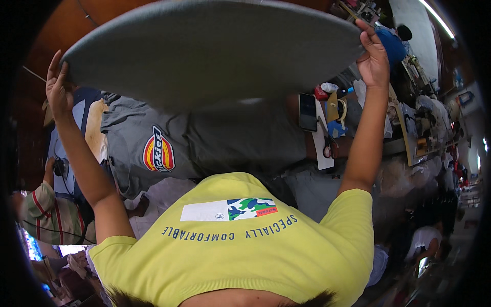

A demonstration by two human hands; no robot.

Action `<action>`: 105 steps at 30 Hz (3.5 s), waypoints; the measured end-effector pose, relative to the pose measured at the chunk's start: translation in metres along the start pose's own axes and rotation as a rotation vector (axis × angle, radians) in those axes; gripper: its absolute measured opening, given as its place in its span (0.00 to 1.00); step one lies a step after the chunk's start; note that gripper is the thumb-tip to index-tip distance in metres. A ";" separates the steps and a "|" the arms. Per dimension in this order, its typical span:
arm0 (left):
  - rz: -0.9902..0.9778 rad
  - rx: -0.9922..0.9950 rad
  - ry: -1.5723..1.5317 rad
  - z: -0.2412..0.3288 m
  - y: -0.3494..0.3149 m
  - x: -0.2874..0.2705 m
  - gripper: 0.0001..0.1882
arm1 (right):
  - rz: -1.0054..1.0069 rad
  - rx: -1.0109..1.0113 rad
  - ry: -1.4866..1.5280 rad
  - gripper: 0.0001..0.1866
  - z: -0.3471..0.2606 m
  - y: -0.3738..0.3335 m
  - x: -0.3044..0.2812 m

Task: The person picks up and turns over several grey shirts, using scissors to trim loose threads from the fabric and tags.

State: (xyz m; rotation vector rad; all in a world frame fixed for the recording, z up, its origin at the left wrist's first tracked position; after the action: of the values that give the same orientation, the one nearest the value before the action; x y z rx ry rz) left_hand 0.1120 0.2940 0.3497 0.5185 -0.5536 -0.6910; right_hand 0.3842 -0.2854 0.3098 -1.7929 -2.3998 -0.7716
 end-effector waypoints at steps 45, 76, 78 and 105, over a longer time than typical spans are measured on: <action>0.142 -0.128 -0.408 -0.012 -0.081 -0.191 0.25 | 0.059 -0.420 -0.170 0.11 -0.039 -0.075 0.058; 0.130 -0.149 0.917 -0.257 -0.105 -0.189 0.16 | 0.053 0.051 -1.296 0.16 0.353 -0.055 0.013; 0.067 0.043 0.923 -0.238 -0.142 -0.125 0.15 | 0.085 0.015 -1.612 0.20 0.345 -0.098 -0.019; -0.210 -0.146 0.892 -0.321 -0.267 0.072 0.25 | 0.515 -0.439 0.134 0.31 -0.016 -0.186 0.010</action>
State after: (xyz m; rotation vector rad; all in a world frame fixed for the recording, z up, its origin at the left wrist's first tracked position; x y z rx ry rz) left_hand 0.2399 0.1498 -0.0276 0.6874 0.3887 -0.6166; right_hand 0.2076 -0.3208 0.2600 -2.2762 -1.6469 -1.3520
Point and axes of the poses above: each hand's wrist, its own y-axis towards the middle knuckle, its own x-axis out of the palm, z = x × y, the point moved 7 cm from there along y, towards the middle knuckle, and after that the axes turned 15 degrees about z, right-handed, at the moved point
